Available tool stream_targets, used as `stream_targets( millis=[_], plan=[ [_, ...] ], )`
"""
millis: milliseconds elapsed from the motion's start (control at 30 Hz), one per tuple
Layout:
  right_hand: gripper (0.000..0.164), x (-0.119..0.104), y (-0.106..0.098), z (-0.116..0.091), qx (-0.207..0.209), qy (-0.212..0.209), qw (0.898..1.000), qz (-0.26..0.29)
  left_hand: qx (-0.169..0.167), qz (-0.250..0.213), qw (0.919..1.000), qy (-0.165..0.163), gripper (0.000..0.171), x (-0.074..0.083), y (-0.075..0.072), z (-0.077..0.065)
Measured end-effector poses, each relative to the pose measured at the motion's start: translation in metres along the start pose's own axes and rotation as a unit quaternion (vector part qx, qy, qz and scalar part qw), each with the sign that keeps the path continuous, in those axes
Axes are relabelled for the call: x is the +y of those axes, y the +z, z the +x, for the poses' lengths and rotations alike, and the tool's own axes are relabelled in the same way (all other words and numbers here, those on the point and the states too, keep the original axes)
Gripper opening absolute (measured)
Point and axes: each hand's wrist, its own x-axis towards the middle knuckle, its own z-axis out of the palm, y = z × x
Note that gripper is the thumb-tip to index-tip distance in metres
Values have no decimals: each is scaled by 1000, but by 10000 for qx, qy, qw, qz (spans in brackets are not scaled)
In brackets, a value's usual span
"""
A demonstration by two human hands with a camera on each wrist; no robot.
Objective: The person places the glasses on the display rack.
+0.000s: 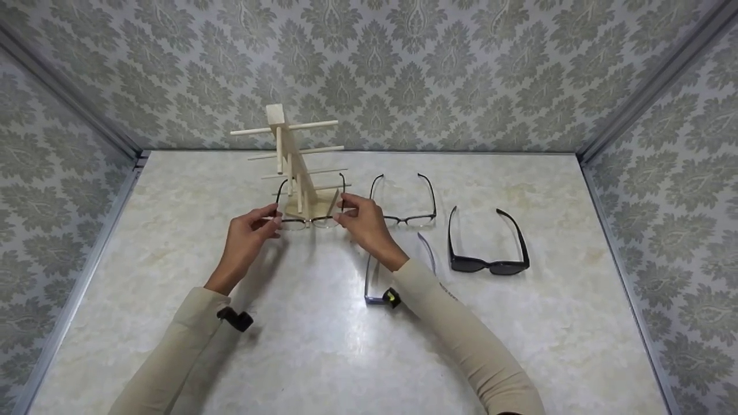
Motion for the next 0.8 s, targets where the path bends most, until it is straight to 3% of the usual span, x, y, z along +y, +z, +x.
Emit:
stream_targets(
  millis=[200,400,533,667,800],
  plan=[
    [55,-2,3,2,-36,63,9999,-81,47,-67,9999,-146,46,-1,-1,0],
    [55,-7,-4,-4,176,29,9989,-442,131,-54,9999,55,51,-2,0,-5],
    [54,-10,-13,-16,307,-33,9974,-648,410,84,9988,270,51,-1,-2,-18],
    [52,-13,-25,-32,267,-159,9968,-731,711,256,9962,438,38,1,-4,-34],
    [48,-14,-37,-49,218,-286,9970,-687,710,346,9953,557,28,1,-3,-51]
  ],
)
